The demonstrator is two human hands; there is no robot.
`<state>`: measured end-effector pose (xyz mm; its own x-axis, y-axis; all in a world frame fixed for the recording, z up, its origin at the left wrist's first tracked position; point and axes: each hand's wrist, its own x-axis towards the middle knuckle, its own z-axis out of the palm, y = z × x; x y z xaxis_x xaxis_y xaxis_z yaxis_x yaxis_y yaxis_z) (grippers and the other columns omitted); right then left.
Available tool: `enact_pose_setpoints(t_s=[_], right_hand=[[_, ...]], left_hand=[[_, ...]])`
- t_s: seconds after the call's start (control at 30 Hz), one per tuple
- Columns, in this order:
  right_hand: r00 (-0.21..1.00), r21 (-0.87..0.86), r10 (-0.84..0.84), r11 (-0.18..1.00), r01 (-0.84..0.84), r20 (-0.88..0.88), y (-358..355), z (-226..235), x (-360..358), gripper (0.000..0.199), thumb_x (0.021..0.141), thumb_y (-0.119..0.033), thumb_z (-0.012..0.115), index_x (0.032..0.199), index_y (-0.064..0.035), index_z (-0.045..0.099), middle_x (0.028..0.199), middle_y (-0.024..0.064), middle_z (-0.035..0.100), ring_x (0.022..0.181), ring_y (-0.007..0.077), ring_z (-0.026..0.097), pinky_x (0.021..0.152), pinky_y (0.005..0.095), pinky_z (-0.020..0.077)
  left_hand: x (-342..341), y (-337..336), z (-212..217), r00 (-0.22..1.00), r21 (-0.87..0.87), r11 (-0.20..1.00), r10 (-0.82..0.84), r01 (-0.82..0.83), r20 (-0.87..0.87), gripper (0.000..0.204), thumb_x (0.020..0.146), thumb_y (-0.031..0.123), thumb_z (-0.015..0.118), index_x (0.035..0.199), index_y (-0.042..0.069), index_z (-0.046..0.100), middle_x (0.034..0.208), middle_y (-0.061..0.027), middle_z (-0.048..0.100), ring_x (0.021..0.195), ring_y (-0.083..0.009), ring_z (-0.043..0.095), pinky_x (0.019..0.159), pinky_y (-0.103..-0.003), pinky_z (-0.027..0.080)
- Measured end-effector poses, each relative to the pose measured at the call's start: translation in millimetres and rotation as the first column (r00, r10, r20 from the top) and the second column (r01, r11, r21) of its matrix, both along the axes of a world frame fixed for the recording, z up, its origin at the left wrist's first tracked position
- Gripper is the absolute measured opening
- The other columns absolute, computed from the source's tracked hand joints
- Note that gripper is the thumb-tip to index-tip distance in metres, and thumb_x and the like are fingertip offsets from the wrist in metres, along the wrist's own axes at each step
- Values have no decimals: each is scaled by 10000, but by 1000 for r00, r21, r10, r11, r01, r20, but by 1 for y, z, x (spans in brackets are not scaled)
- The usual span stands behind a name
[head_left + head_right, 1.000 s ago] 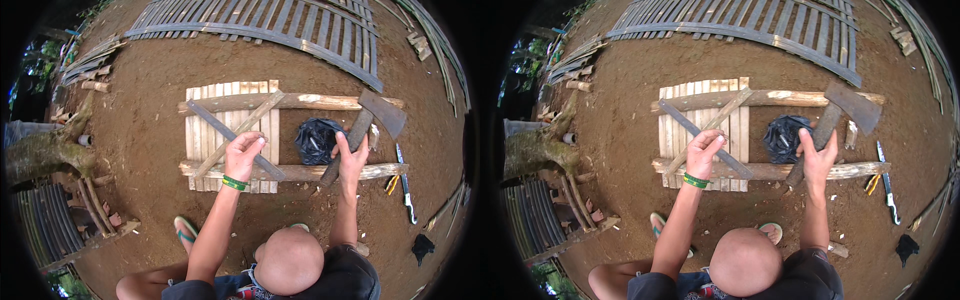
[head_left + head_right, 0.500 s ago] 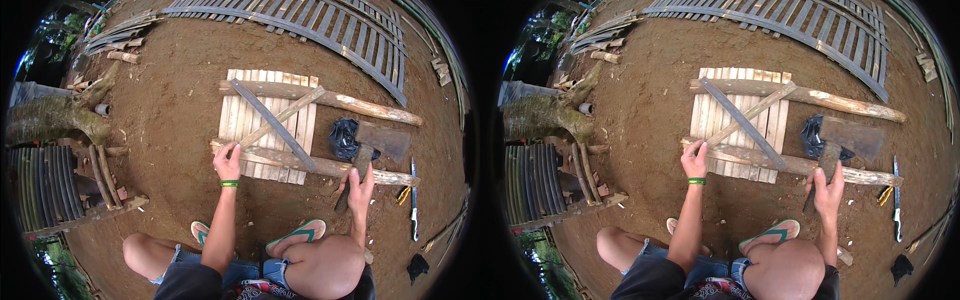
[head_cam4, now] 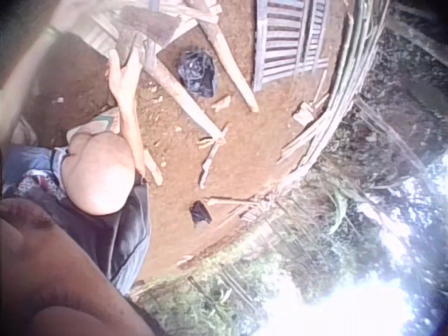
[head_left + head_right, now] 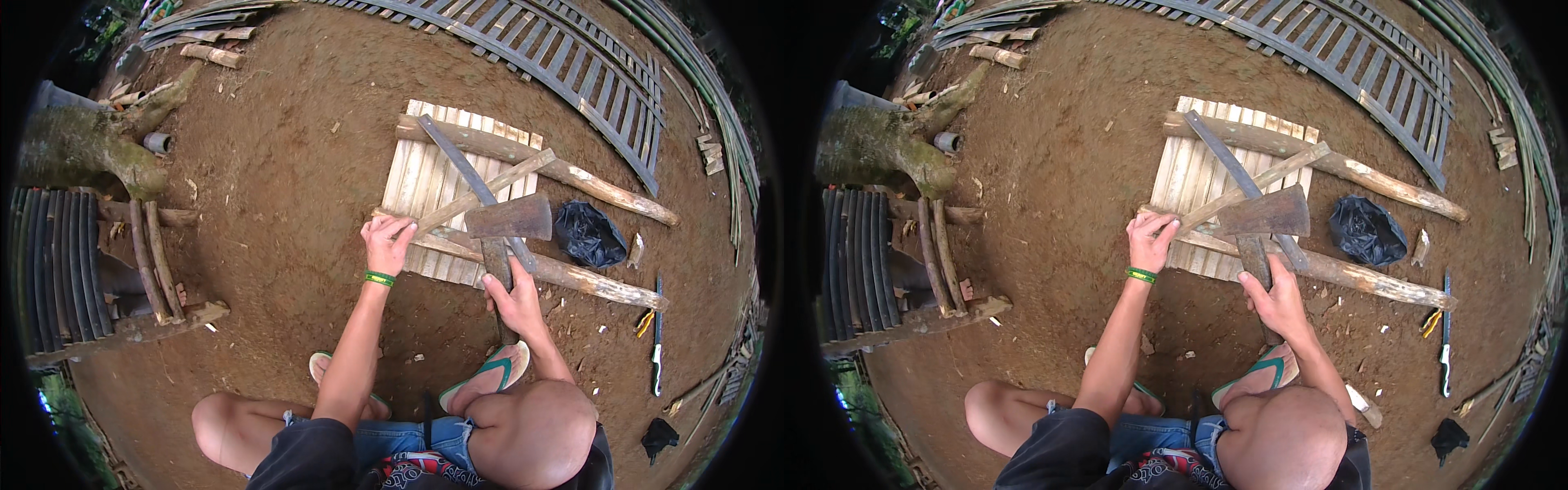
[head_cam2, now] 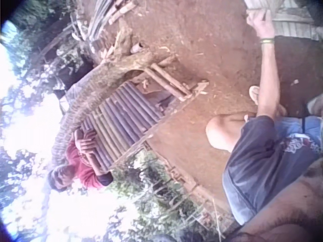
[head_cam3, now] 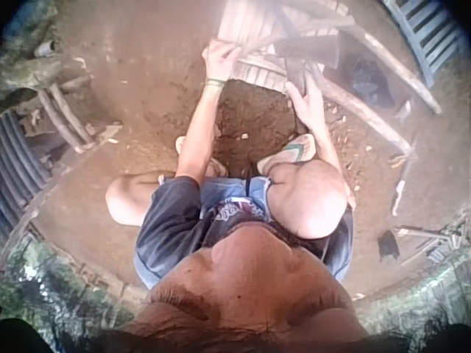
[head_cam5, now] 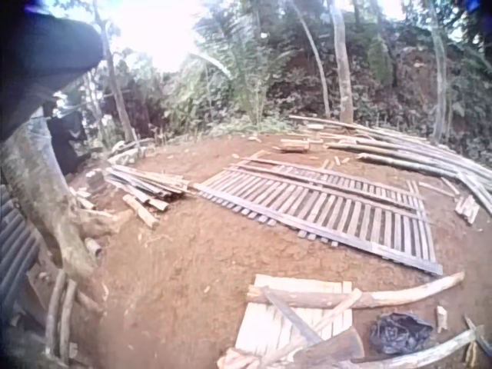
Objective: The person assembles a wooden structure by arranging bamboo slats and wooden beams on the ground. They use a machete to trim and shape the wood pieces and then attach corrugated metal sheets to the frame with the help of another person.
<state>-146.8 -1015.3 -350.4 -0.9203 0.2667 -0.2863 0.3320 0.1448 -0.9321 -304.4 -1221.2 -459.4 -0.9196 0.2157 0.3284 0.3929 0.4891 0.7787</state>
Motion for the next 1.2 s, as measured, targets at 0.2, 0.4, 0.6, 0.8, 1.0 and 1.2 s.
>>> enact_pose_setpoints(t_s=[0.2, 0.4, 0.6, 0.8, 1.0, 1.2], right_hand=[[997, 192, 66, 979, -70, 31, -9, -8, -6, 344, 933, -229, 680, 1080, 61, 567, 632, 101, 639, 514, 159, 628, 491, 311, 489], [993, 344, 118, 932, -117, 18, -10, -21, -12, 432, 914, -274, 693, 1134, 71, 555, 713, 220, 655, 634, 356, 667, 615, 439, 511], [982, 418, 150, 890, -184, 111, -16, -9, -24, 440, 917, -255, 678, 1192, 54, 528, 773, 294, 651, 741, 477, 656, 660, 493, 502], [972, 523, 233, 828, -203, 8, -21, 1, -41, 399, 927, -200, 652, 1233, 15, 513, 803, 306, 653, 798, 504, 648, 660, 511, 506], [961, 478, 253, 862, -170, -114, -29, 17, -54, 390, 917, -167, 662, 1233, 12, 521, 843, 295, 661, 803, 491, 658, 663, 500, 510], [971, 454, 235, 870, -190, -45, -25, 6, -54, 419, 919, -168, 661, 1249, 43, 511, 829, 307, 654, 802, 489, 660, 669, 494, 508]], left_hand=[[1, 1, 1, 990, -39, 998, -52, 47, -129, 115, 845, 173, 724, 917, 87, 752, 908, -30, 733, 904, -217, 617, 937, -389, 359], [3, 1, 4, 986, -51, 998, -54, 46, -159, 98, 855, 156, 706, 913, 87, 743, 909, -36, 730, 888, -218, 624, 937, -392, 359], [2, 4, 4, 982, -78, 996, -50, 37, -182, 97, 838, 144, 717, 913, 87, 740, 911, -32, 716, 895, -223, 622, 942, -409, 358], [11, 9, -5, 986, 4, 1000, 0, 1, -167, 124, 808, 135, 741, 924, 93, 752, 895, -35, 671, 913, -225, 602, 1010, -449, 340], [8, 10, -9, 996, 130, 991, 36, -25, -77, 112, 785, 77, 753, 879, 15, 746, 867, -74, 662, 882, -253, 589, 893, -399, 414], [7, 10, -10, 999, 198, 980, 30, -27, -14, 119, 785, 62, 752, 893, 13, 751, 866, -78, 665, 881, -255, 572, 846, -380, 430]])
